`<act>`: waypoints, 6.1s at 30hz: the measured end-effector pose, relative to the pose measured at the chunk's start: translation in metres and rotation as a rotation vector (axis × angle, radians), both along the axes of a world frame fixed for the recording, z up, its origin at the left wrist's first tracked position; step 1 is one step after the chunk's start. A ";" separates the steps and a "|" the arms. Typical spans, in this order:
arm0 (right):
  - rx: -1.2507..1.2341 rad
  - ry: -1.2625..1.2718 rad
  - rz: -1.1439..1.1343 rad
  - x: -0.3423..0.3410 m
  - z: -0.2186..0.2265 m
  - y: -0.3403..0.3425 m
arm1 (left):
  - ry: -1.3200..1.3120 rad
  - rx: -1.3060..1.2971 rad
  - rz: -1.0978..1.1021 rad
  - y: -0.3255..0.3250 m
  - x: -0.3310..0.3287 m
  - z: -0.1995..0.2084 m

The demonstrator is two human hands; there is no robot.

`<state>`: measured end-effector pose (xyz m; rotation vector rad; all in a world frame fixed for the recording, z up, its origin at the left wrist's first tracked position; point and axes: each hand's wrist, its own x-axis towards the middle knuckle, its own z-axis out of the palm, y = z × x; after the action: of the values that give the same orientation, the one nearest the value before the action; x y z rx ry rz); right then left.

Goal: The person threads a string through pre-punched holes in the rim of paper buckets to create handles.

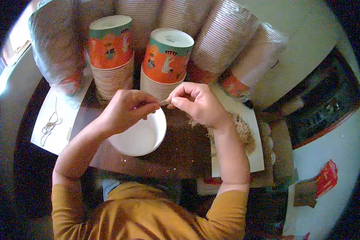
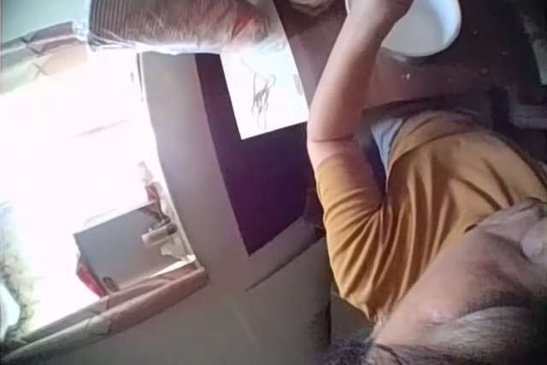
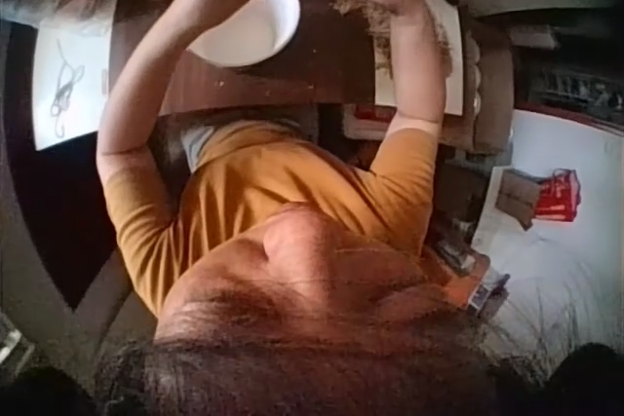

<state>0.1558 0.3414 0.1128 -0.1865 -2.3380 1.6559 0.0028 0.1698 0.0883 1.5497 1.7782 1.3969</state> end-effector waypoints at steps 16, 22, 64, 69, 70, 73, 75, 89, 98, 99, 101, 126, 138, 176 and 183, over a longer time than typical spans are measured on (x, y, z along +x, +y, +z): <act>0.624 0.476 0.066 -0.043 -0.001 -0.066 | -0.279 -0.051 -0.042 -0.060 -0.021 0.023; 0.912 0.525 -0.023 -0.040 -0.010 -0.084 | -0.156 -0.047 0.078 -0.075 -0.014 0.015; 0.097 -0.389 0.426 -0.101 -0.072 -0.090 | 0.349 -0.008 0.472 -0.121 0.000 -0.074; 0.156 -0.417 0.406 -0.100 -0.067 -0.091 | 0.364 0.004 0.466 -0.119 0.001 -0.074; 0.182 -0.416 0.401 -0.099 -0.066 -0.090 | 0.365 0.005 0.468 -0.120 0.001 -0.074; 0.166 -0.414 0.427 -0.096 -0.061 -0.086 | 0.358 0.008 0.473 -0.120 0.001 -0.072; 0.168 -0.398 0.431 -0.096 -0.060 -0.086 | 0.372 0.000 0.470 -0.120 0.001 -0.072; 0.207 -0.363 0.382 -0.103 -0.064 -0.094 | 0.377 -0.003 0.464 -0.120 0.001 -0.073; 0.073 -0.375 0.360 -0.100 -0.064 -0.093 | 0.379 -0.002 0.478 -0.119 0.002 -0.073; 0.063 -0.388 0.362 -0.099 -0.063 -0.093 | 0.379 0.002 0.483 -0.119 0.001 -0.073; 0.056 -0.401 0.367 -0.096 -0.062 -0.090 | 0.370 -0.008 0.525 -0.120 0.003 -0.066; 0.338 -0.020 0.230 -0.056 -0.030 -0.107 | -0.170 -0.035 0.364 -0.117 0.003 -0.034; 0.655 0.345 0.171 -0.065 -0.048 -0.106 | 0.531 0.102 0.344 -0.112 0.003 -0.025; 0.310 -0.239 0.342 -0.100 -0.073 -0.104 | 0.520 0.007 0.486 -0.119 0.002 -0.071; 0.320 -0.245 0.291 -0.098 -0.072 -0.104 | 0.497 -0.004 0.486 -0.119 0.003 -0.071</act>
<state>0.0583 0.2371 0.0410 0.0184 -2.8939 1.4112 0.0060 0.0506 0.0178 1.6317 2.5911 1.2662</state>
